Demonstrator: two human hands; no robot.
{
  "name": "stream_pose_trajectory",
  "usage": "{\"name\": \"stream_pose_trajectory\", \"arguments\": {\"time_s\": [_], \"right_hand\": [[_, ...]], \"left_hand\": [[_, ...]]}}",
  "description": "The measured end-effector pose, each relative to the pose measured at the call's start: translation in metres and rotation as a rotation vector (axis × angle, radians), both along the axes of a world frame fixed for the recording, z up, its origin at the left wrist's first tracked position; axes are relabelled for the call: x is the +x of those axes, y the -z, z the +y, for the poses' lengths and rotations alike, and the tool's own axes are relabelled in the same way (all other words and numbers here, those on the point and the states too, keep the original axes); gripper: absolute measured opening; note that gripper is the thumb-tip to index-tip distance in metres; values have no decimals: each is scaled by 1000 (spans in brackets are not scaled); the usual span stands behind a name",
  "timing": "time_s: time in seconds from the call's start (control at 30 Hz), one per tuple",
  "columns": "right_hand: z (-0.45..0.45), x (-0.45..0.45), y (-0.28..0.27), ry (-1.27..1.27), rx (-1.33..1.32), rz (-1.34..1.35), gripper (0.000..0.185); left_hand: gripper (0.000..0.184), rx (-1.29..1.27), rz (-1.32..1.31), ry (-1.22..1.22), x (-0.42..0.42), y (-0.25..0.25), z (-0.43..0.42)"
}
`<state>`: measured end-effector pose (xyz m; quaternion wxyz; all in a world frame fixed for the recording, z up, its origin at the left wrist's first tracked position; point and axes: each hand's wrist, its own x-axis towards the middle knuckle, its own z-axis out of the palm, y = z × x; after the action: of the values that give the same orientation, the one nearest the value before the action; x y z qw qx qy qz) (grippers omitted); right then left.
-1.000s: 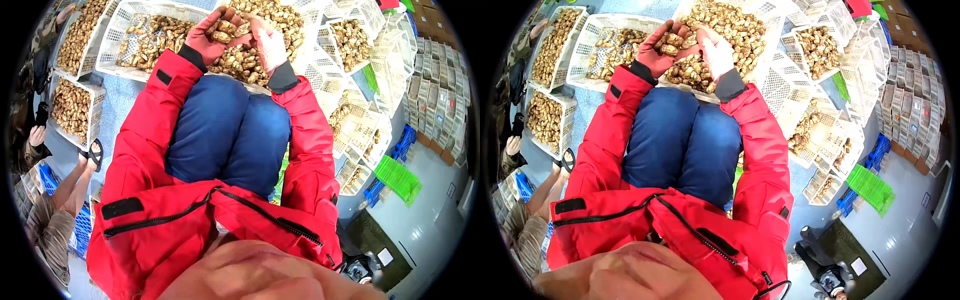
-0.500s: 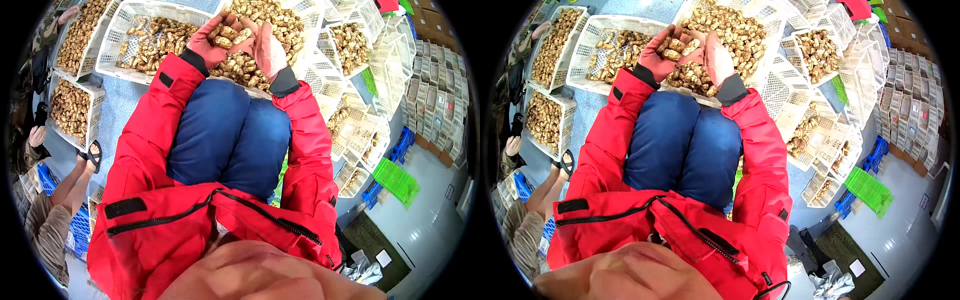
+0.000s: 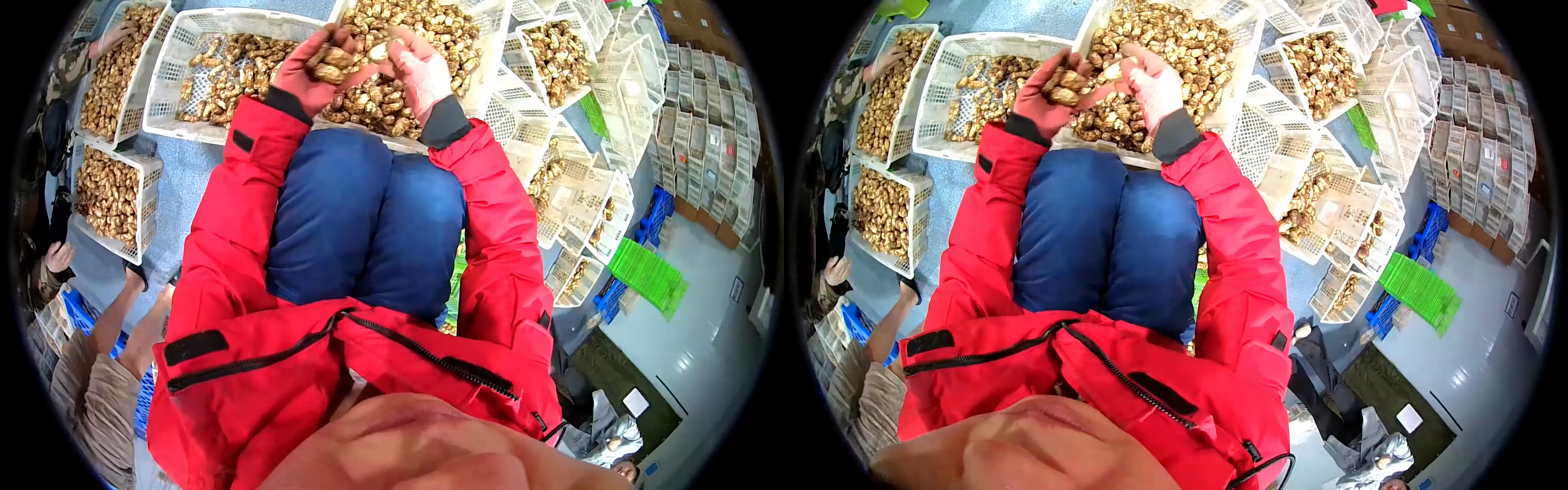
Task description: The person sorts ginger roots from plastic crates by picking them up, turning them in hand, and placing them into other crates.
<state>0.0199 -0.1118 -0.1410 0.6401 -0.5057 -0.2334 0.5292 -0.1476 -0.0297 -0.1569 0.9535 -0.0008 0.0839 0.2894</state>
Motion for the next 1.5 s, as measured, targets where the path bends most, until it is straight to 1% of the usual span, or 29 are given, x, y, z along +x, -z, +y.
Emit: {"name": "stream_pose_trajectory", "arguments": {"time_s": [0.1,0.17,0.2,0.23,0.3,0.33,0.4,0.5,0.53,0.6,0.7,0.73,0.77,0.8,0.83,0.87,0.9,0.93,0.97,1.0,1.03,1.1,1.17,1.23,1.3,1.37,1.4,1.47,1.5], "right_hand": [[9,7,0,86,-70,-72,40],[24,9,17,-77,-69,-227,46],[38,-6,3,-156,-44,-196,48],[46,-21,-11,-222,-26,-165,49],[67,-30,-1,-317,16,-486,56],[76,-27,1,-293,48,-550,54],[79,-14,-3,-201,107,-613,51],[56,7,-7,-136,-88,-299,39],[46,28,8,-240,-164,-158,36],[22,37,14,-210,-242,-161,36],[-16,65,23,-243,-313,-124,43],[-29,72,29,-177,-333,-113,44],[-47,84,32,-80,-349,-102,45],[-70,89,30,43,-339,-152,44],[-97,90,26,46,-183,-125,41],[-126,90,22,134,-210,-97,39],[-165,95,29,229,-244,-100,36],[-206,97,41,223,-208,-53,40],[-251,106,73,191,-151,78,38],[-295,109,121,143,33,389,36],[-340,104,150,66,259,674,35],[-400,35,124,581,-255,352,18],[-453,-13,151,572,-896,-629,4],[-505,-51,162,-143,-1015,-1296,28],[-530,-86,167,-60,-877,-1276,15],[-543,-92,164,118,-853,-462,15],[-548,-88,170,-17,-913,-585,17],[-553,-87,184,19,-923,-489,18],[-552,-92,205,182,-867,-261,16]], "left_hand": [[12,-58,179,-148,-35,-3,-2],[12,-156,243,-190,-67,24,-5],[13,-212,183,-177,-78,25,-10],[16,-258,277,-208,-89,27,-19],[18,-294,162,-172,-104,52,-29],[19,-455,186,-194,-111,57,-36],[20,-441,139,-166,-115,53,-43],[30,-347,125,-168,-123,72,-40],[31,-333,174,-173,-120,51,-43],[32,-344,236,-162,-124,32,-46],[30,-301,44,-61,-143,71,-55],[28,-332,223,-86,-148,58,-58],[26,-257,191,-86,-156,63,-59],[24,-182,159,-88,-163,72,-59],[25,-204,331,-169,-175,72,-60],[27,-222,516,-236,-185,72,-61],[28,-125,255,-139,-191,74,-57],[26,-68,603,-232,-206,85,-54],[24,-192,620,-224,-205,69,-51],[24,-186,400,-156,-223,95,-40],[23,-219,415,-143,-233,109,-33],[20,-283,494,-143,-241,126,-27],[18,-305,509,-117,-244,135,-23],[19,-326,519,-123,-240,132,-24],[24,-334,530,-130,-227,121,-29],[29,-270,483,-101,-210,109,-41],[32,-217,443,-87,-201,98,-49],[36,-90,463,-99,-175,64,-71],[35,9,507,-84,-172,68,-70]]}}
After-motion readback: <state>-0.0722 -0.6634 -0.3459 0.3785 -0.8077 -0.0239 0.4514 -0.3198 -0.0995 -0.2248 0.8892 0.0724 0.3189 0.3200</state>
